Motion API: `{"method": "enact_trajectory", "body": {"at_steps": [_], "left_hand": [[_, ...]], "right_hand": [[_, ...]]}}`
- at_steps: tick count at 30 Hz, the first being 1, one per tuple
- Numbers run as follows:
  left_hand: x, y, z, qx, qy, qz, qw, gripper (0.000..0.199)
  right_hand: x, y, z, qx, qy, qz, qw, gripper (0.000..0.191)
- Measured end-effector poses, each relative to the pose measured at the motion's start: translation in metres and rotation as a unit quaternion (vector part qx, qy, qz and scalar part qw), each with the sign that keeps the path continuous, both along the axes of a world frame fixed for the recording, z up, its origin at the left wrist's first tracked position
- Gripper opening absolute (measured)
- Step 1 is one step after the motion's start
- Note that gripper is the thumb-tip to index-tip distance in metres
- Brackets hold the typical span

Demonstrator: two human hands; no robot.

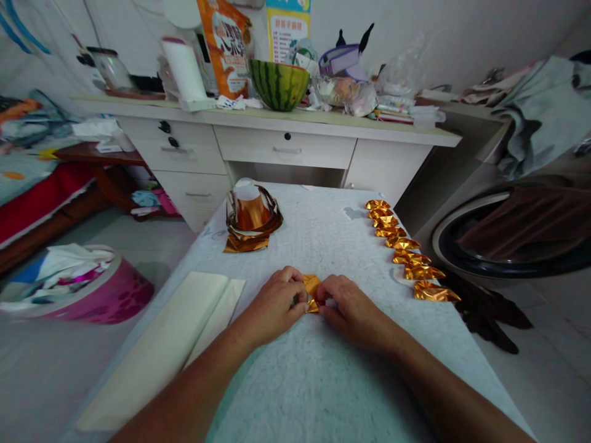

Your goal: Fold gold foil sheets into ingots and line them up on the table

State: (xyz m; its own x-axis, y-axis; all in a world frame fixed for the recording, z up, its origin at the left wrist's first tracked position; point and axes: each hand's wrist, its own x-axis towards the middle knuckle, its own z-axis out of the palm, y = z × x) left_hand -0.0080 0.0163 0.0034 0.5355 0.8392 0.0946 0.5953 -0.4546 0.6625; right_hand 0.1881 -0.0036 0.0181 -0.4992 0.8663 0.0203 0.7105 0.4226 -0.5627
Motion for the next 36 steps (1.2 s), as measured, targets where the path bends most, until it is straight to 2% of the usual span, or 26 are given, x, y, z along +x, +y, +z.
{"method": "enact_trajectory", "body": {"at_steps": [11, 36], "left_hand": [[0.002, 0.001, -0.003, 0.023, 0.015, 0.002, 1.000, 0.011], [0.001, 0.001, -0.002, 0.012, 0.005, -0.004, 1.000, 0.013]], "right_hand": [[-0.007, 0.001, -0.006, 0.013, -0.035, -0.023, 0.999, 0.013], [-0.011, 0.002, -0.010, 0.005, -0.053, -0.053, 0.997, 0.012]]}}
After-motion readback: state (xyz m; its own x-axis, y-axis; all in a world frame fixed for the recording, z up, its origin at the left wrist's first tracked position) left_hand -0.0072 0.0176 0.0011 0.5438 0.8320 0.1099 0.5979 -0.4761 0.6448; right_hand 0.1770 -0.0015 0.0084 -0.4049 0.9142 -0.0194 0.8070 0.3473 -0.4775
